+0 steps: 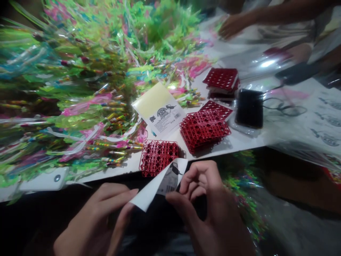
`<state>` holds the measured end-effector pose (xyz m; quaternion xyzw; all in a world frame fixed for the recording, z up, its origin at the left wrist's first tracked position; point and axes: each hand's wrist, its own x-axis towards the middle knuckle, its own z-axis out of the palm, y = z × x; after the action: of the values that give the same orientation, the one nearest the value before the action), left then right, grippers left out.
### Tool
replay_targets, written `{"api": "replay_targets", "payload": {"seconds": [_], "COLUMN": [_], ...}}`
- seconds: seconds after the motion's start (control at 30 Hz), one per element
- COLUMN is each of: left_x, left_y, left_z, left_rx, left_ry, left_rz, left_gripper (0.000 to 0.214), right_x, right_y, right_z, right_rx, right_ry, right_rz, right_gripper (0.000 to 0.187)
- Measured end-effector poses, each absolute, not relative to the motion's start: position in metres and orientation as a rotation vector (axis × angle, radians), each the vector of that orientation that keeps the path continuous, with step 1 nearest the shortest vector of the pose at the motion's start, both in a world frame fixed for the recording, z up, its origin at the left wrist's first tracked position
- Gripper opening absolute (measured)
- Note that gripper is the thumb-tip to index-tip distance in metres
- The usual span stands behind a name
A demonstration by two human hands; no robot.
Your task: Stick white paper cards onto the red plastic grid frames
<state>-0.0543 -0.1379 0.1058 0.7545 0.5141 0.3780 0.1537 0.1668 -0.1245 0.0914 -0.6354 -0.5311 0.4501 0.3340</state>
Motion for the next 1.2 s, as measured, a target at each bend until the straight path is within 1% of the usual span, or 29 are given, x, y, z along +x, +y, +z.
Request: {"api": "replay_targets", "payload": {"seconds": [0.07,0.13,0.27,0.4,0.6,0.77,0.87,0.97,1.2], "left_x": [-0.061,-0.064,-0.057,-0.049,-0.056,-0.060,-0.060,-0.059,-0.059], "left_y": [-0.140,-0.145,-0.149,-0.137,-0.117,-0.111,-0.106,-0.100,-0.081], "left_z": [0.108,0.108,0.106,0.098,0.077,0.065,0.060,0.057,0.054], "left_rx": [2.164,2.090,1.834,1.849,2.234,2.324,2.215,1.981,1.713], "left_ry": [1.404,1.405,1.722,1.860,1.923,1.944,1.896,1.841,1.813], "left_rz": [1.035,1.010,1.171,1.308,1.228,1.092,0.991,0.910,0.919], "left_gripper": [0.020,0.026,0.022,0.018,0.017,0.013,0.017,0.020,0.033], "right_x": [0.166,0.169,0.180,0.187,0.179,0.179,0.178,0.173,0.158], "right_y": [-0.120,-0.116,-0.116,-0.117,-0.113,-0.110,-0.108,-0.104,-0.091], "right_z": [0.089,0.084,0.081,0.087,0.090,0.089,0.085,0.078,0.062], "right_rx": [-1.758,-1.766,-1.689,-1.562,-1.559,-1.542,-1.522,-1.553,-1.665], "right_ry": [-1.442,-1.487,-1.492,-1.617,-1.658,-1.656,-1.608,-1.526,-1.263], "right_rz": [1.120,1.067,1.053,1.167,0.972,0.915,0.905,0.899,0.959], "right_gripper": [0.035,0.027,0.020,0.019,0.019,0.020,0.020,0.020,0.015]}}
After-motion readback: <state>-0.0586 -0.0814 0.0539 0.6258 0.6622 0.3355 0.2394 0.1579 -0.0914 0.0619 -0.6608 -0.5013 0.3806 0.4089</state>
